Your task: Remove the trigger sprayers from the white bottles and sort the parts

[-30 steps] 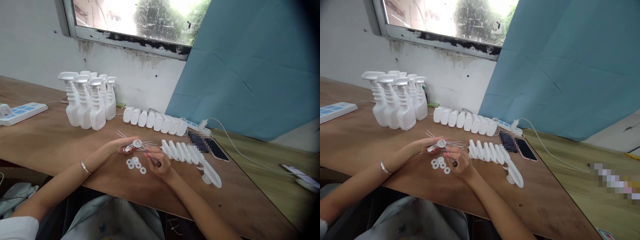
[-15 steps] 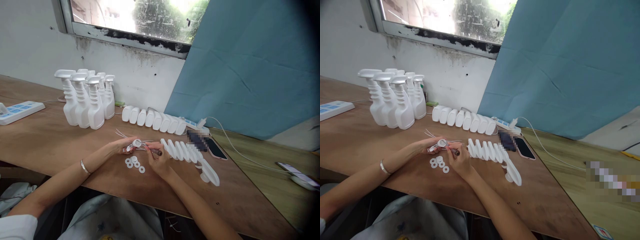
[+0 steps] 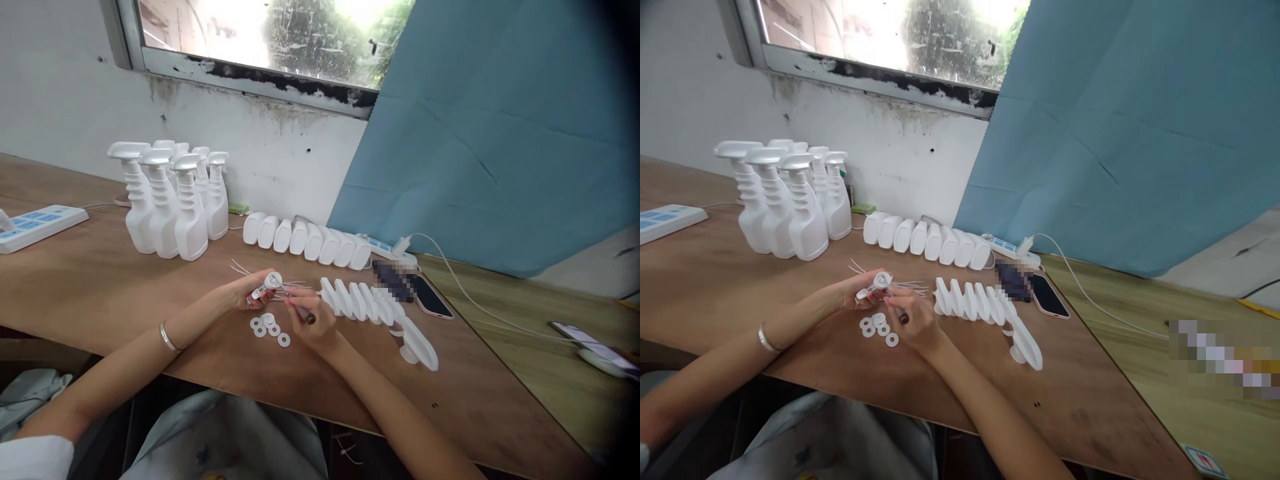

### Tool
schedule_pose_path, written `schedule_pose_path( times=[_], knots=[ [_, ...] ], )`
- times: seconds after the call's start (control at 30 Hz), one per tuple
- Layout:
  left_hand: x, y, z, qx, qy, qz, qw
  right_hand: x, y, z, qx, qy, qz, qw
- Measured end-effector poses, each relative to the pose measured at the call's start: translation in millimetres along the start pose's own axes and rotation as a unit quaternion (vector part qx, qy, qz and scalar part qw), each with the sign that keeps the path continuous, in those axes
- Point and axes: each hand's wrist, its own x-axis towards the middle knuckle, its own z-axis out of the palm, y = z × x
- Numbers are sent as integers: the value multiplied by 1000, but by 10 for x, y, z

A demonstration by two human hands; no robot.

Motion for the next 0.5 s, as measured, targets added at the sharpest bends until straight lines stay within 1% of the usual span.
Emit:
schedule_pose_path(
  times=[0.03,0.1,0.17,0.2,0.27,0.37,0.5],
  knots=[
    [15,-11,-13,8,5,3,1000,14,-4,-11,3,20,48,999],
    [52,-33,-48,28,12,3,1000,45,-2,-39,27,52,153,987],
    [88,-47,-87,49,18,1,999,72,11,-59,76,61,241,966],
    [102,-48,-105,58,19,-2,998,82,18,-63,104,62,272,955],
    [115,-38,-132,76,18,-8,997,94,25,-57,153,69,305,937],
    [96,-6,-149,101,18,-5,995,107,17,-35,210,88,322,919],
    [27,17,-142,143,6,15,990,141,-15,-32,235,112,352,899]
  ],
)
